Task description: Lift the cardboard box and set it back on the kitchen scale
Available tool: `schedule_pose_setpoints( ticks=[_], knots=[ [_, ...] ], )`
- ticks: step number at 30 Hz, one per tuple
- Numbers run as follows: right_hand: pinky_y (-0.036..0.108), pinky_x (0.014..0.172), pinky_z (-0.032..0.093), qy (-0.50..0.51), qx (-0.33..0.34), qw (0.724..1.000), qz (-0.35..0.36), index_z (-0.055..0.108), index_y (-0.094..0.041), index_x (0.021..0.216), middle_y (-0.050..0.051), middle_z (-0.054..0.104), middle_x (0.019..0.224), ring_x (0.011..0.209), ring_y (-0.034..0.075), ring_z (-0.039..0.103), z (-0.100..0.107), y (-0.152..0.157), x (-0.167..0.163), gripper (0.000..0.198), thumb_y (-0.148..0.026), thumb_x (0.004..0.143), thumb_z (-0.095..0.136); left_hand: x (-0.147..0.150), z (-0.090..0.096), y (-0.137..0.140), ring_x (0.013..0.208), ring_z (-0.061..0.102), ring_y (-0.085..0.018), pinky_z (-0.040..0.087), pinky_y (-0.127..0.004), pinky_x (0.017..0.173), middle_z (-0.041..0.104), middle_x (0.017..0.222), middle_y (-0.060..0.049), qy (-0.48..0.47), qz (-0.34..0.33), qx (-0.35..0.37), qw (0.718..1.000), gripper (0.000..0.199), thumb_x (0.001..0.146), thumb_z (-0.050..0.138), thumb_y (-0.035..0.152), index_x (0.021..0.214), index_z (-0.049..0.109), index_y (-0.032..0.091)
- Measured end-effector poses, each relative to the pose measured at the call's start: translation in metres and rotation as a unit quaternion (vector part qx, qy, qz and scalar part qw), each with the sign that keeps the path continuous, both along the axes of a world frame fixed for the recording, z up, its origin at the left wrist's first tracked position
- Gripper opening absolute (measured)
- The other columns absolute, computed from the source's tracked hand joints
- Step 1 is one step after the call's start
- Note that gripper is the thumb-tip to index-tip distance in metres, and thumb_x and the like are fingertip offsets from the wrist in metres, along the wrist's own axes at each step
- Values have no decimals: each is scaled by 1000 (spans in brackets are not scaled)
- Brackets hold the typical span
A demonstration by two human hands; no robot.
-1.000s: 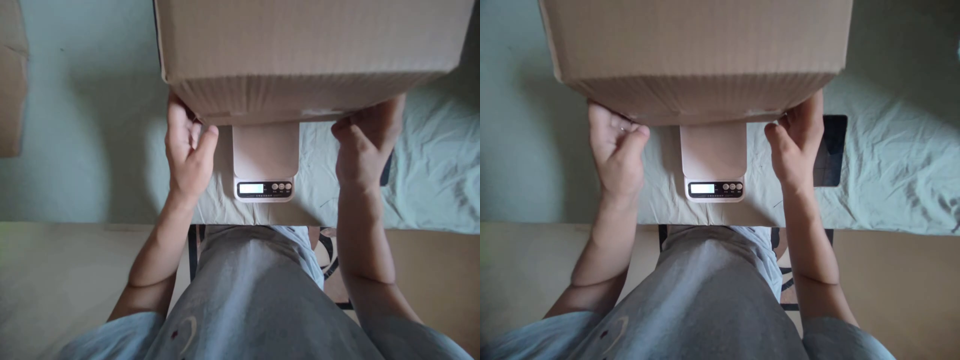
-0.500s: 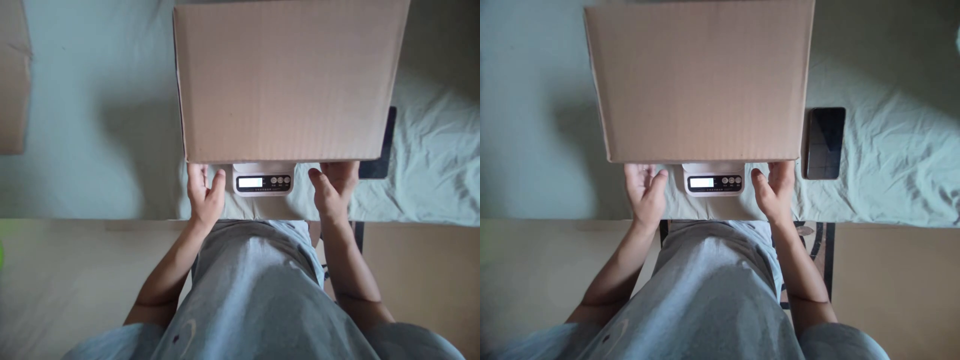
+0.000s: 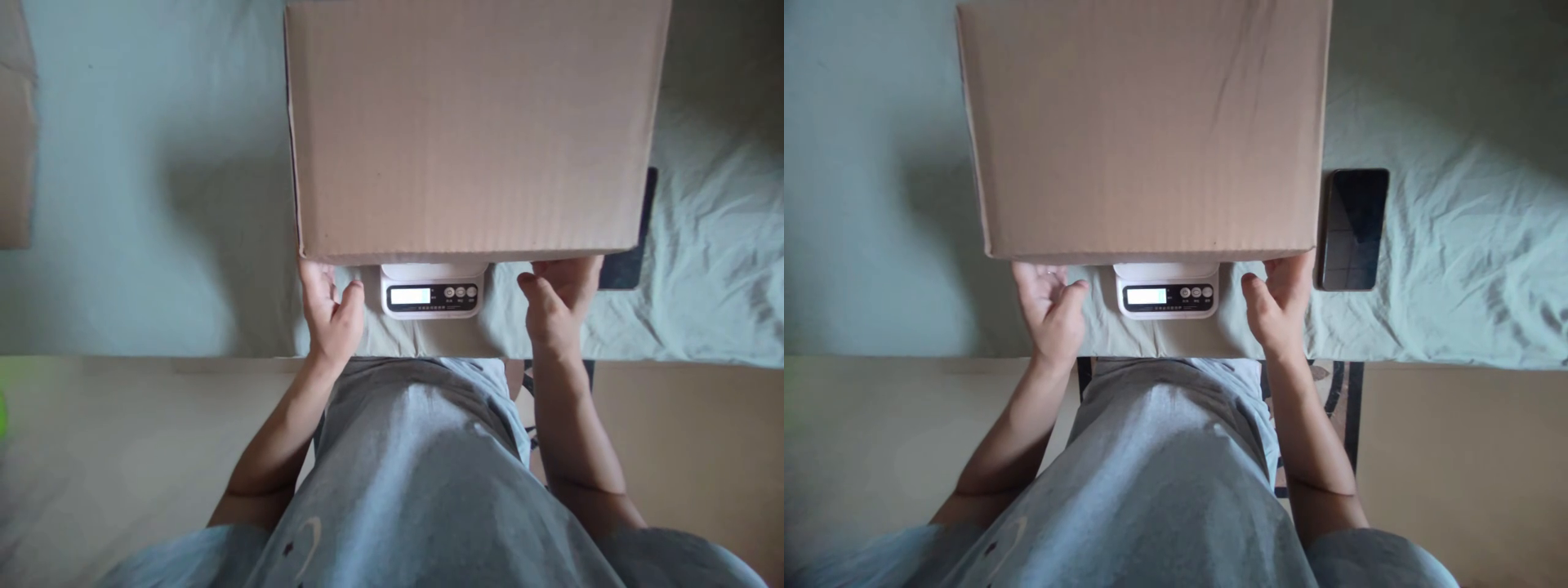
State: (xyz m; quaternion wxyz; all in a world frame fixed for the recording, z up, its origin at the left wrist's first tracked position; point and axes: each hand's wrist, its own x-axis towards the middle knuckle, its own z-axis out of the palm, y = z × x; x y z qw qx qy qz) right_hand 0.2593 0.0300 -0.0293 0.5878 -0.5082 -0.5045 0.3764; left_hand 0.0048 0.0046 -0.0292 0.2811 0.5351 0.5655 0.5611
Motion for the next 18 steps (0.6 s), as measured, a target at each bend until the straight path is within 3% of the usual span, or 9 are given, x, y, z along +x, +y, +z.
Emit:
schedule_pose_setpoints(
  ticks=[7,14,18],
  knots=[
    [51,110,47,-3,-6,1000,-8,58,-40,107,0,66,104,110,25,63,-3,1,6,45,-47,66,74,-4,1,-1,135,49,-26,38,-44,116,56,136,-7,-5,-1,-19,1000,55,86,63,35,137,43,33],
    [47,108,49,1,-8,1000,0,57,-34,107,1,62,106,114,22,61,4,0,5,45,-46,67,74,-1,20,-1,146,34,-30,29,-49,122,52,140,-5,-39,0,-46,998,52,84,63,36,134,48,32],
    [41,100,52,-7,-7,1000,15,60,-40,101,-2,61,94,99,19,62,7,-4,2,34,-44,70,73,5,32,-8,144,37,-30,31,-52,120,53,138,-6,-45,-19,-32,998,50,84,63,34,132,49,33]
  ],
)
